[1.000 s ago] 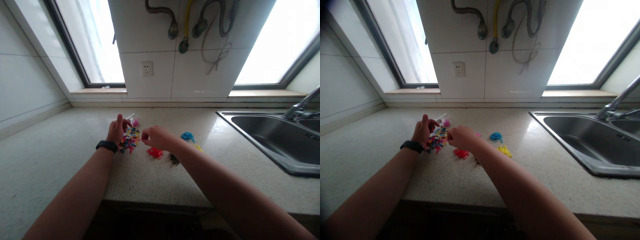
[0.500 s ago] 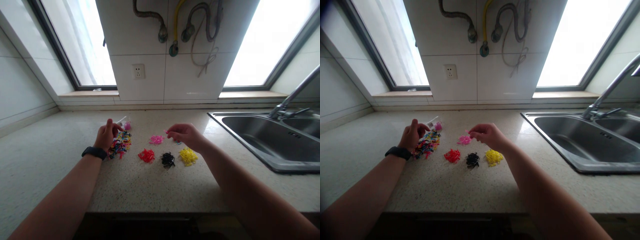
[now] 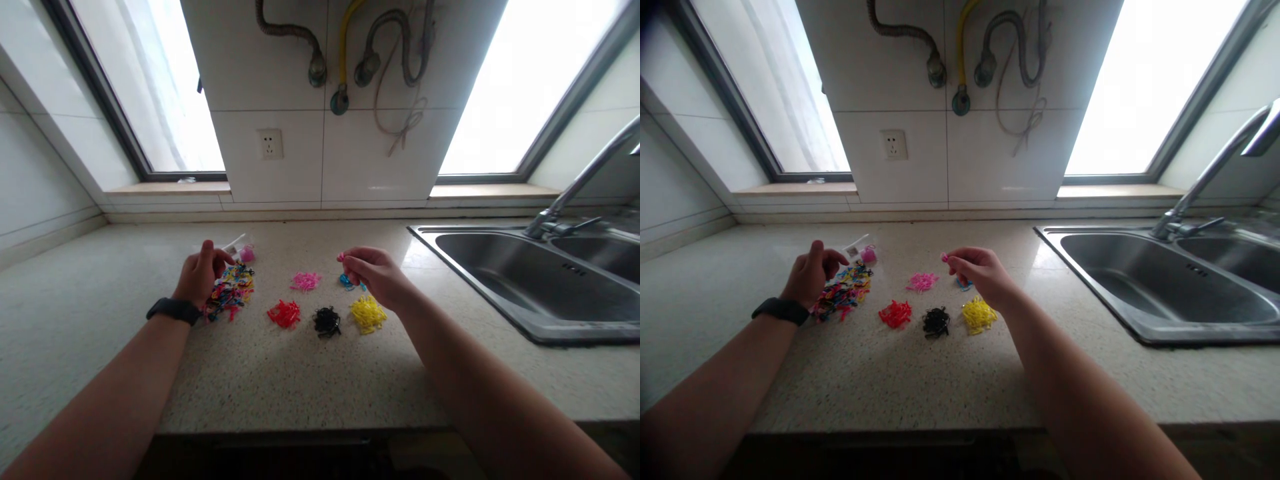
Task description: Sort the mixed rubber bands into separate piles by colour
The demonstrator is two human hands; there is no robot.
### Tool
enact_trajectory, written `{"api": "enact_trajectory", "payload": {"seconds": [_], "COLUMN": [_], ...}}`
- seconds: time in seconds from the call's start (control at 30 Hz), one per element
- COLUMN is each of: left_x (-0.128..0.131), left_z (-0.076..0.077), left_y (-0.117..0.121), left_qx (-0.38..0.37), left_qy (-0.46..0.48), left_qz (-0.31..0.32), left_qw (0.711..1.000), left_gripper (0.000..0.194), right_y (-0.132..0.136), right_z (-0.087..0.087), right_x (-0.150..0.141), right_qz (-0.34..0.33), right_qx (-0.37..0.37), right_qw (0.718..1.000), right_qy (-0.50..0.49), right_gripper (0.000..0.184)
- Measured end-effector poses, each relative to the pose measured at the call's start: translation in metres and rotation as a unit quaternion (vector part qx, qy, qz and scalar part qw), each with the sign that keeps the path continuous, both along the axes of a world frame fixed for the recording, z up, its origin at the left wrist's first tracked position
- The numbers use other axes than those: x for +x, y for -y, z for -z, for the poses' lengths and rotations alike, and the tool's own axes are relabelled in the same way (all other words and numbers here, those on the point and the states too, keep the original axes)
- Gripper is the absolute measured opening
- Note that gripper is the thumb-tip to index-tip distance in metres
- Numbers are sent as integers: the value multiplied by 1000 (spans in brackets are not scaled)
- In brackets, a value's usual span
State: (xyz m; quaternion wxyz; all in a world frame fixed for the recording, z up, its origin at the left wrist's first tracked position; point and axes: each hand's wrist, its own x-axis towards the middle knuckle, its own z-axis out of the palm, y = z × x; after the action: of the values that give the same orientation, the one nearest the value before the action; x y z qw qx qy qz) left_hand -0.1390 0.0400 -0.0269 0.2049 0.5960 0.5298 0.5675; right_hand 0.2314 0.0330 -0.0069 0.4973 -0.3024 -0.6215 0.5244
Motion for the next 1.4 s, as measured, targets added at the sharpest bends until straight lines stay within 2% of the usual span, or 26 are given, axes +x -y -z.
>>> {"api": "enact_trajectory", "payload": {"seconds": [0.5,0.8,1.2,1.4], "left_x": [0,-2,2,0], "left_z": [0,3,-2,-1], "left_y": [0,-2,2,1], "left_qx": [-8,-8,-7,-9], "left_qy": [-9,1,-12,-10], "left_qz": [-4,-4,-3,3], "left_qw": [1000,1000,1000,1000], "left_gripper": [75,76,76,74], "right_y": [9,7,10,12], "right_z": [-7,-6,-9,-10], "right_x": [-2,0,0,-2], "right_qz": [-6,15,23,42], "right_qx": [2,11,24,52], "right_qw": [1000,999,999,996], "right_qy": [-4,-26,14,67], "right_gripper": [22,24,25,26]}}
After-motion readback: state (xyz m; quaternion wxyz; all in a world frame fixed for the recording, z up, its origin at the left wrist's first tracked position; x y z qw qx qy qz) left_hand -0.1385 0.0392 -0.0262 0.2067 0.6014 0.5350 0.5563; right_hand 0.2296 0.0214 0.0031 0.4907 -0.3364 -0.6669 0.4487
